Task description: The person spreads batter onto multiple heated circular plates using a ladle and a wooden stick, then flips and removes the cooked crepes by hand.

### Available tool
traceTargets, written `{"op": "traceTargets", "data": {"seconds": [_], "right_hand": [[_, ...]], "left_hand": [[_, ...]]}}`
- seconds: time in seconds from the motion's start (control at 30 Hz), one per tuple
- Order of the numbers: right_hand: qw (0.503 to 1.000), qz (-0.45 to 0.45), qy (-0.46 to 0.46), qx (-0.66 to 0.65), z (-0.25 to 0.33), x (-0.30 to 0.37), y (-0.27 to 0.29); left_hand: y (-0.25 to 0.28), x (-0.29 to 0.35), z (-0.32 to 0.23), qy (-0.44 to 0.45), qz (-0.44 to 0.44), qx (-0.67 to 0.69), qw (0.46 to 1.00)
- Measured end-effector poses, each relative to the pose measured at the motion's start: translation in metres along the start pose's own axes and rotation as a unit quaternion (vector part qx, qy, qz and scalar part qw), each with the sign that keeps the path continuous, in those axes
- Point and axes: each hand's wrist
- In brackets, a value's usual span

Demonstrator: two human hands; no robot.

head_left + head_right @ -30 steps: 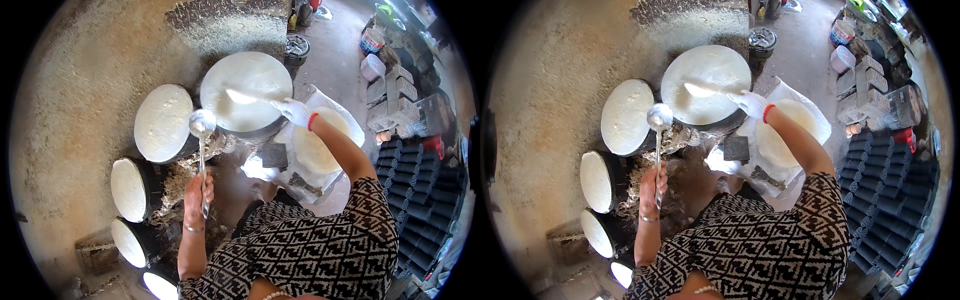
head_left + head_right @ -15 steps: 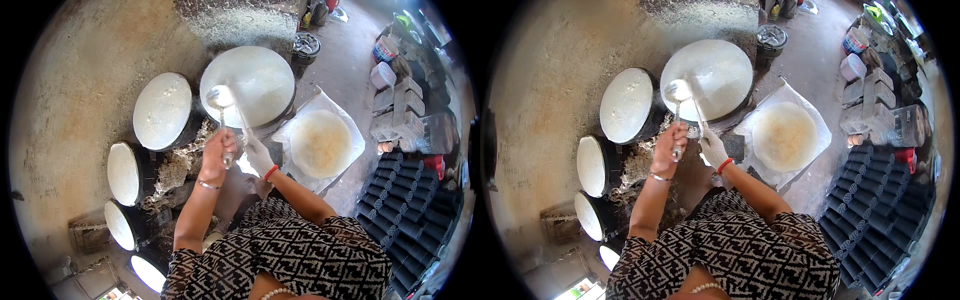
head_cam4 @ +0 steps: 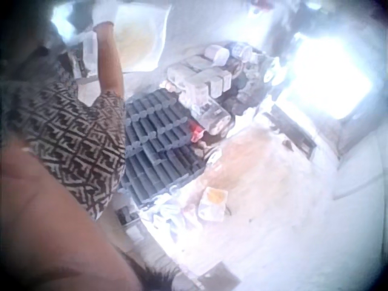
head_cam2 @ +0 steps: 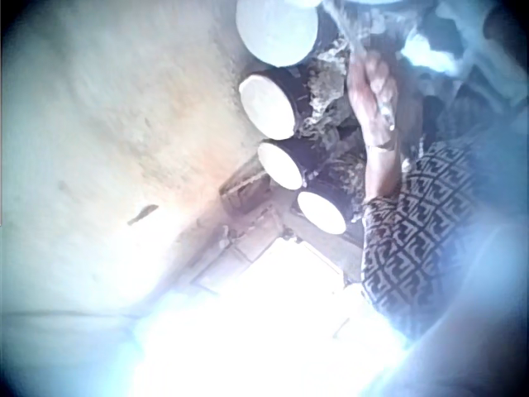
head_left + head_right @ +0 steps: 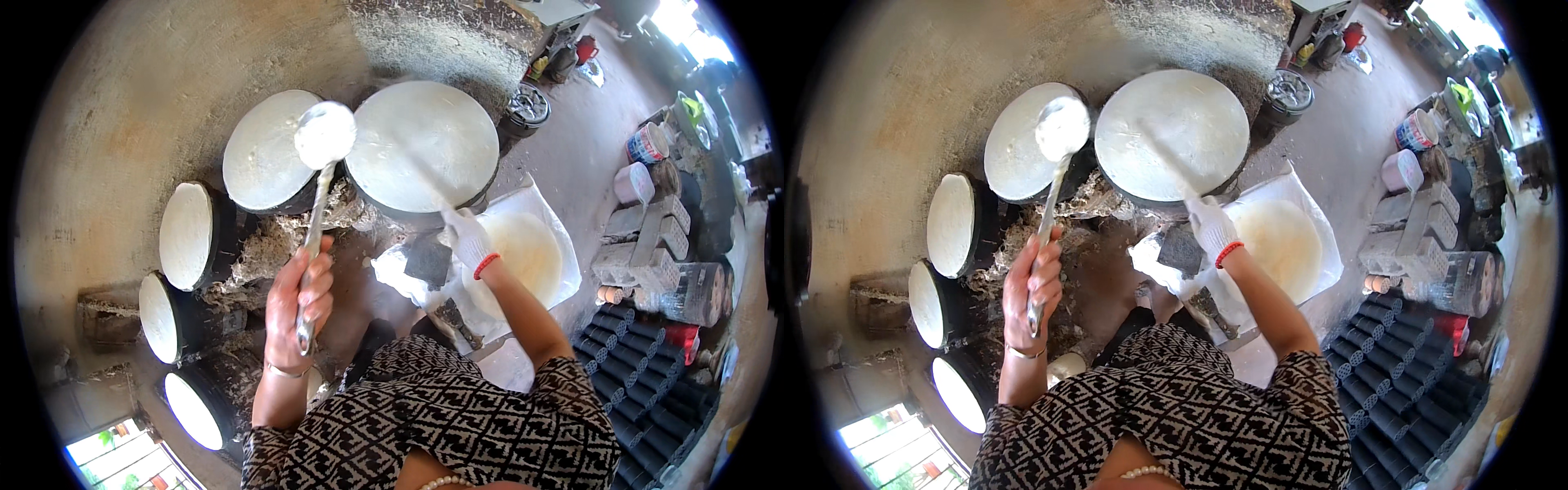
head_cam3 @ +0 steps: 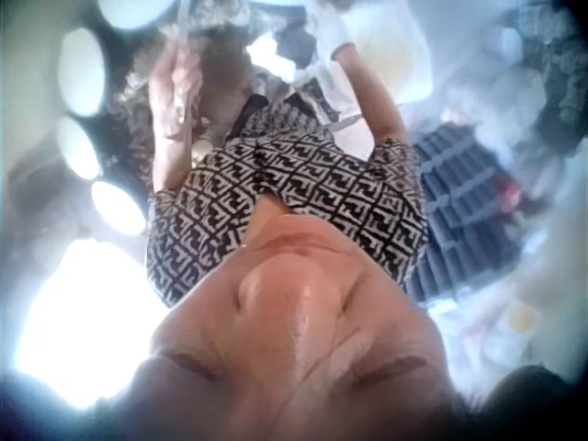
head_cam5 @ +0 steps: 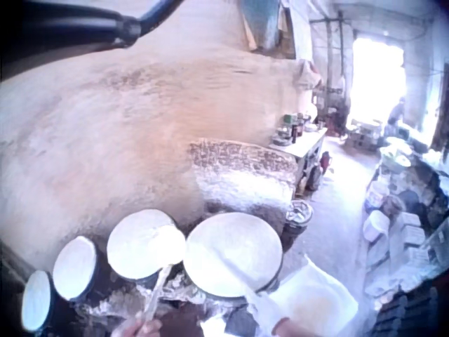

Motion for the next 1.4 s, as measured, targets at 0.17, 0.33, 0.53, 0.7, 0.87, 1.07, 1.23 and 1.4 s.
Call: {"op": "traceTargets", "data": {"seconds": [0.17,0.33,0.53,0.7,0.87,1.07,1.23,1.4], "right_hand": [[0.993,-0.058,-0.049,0.086,-0.03,-0.069,0.031],[0.976,0.059,-0.205,0.05,-0.004,-0.075,0.008],[0.958,0.07,0.08,0.266,-0.021,-0.122,0.025],[0.951,0.017,0.07,0.301,-0.101,-0.082,0.014],[0.929,0.18,0.127,0.299,-0.009,-0.013,-0.035],[0.962,-0.013,-0.058,0.266,-0.009,0.033,-0.087],[0.951,0.232,0.163,0.12,0.143,0.156,-0.215],[0.925,0.357,0.123,-0.028,0.308,0.246,-0.355]], "left_hand": [[0.05,0.068,0.015,-0.014,-0.196,-0.175,0.965],[0.155,0.128,0.067,0.061,-0.323,-0.178,0.927],[0.222,0.196,0.125,0.062,-0.361,0.0,0.931],[0.231,0.237,0.132,0.004,-0.378,0.035,0.925],[0.246,0.291,0.153,-0.056,-0.373,0.062,0.924],[0.276,0.353,0.162,-0.104,-0.363,0.099,0.921],[0.3,0.384,0.154,-0.145,-0.379,0.055,0.912],[0.307,0.397,0.136,-0.165,-0.375,0.022,0.912]]}}
Point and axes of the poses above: each hand's wrist, its own x-axis away from the middle knuckle, its own y-axis out of the back of the hand, z = x × y, and after that the axes turned 14 degrees about -x, right-handed
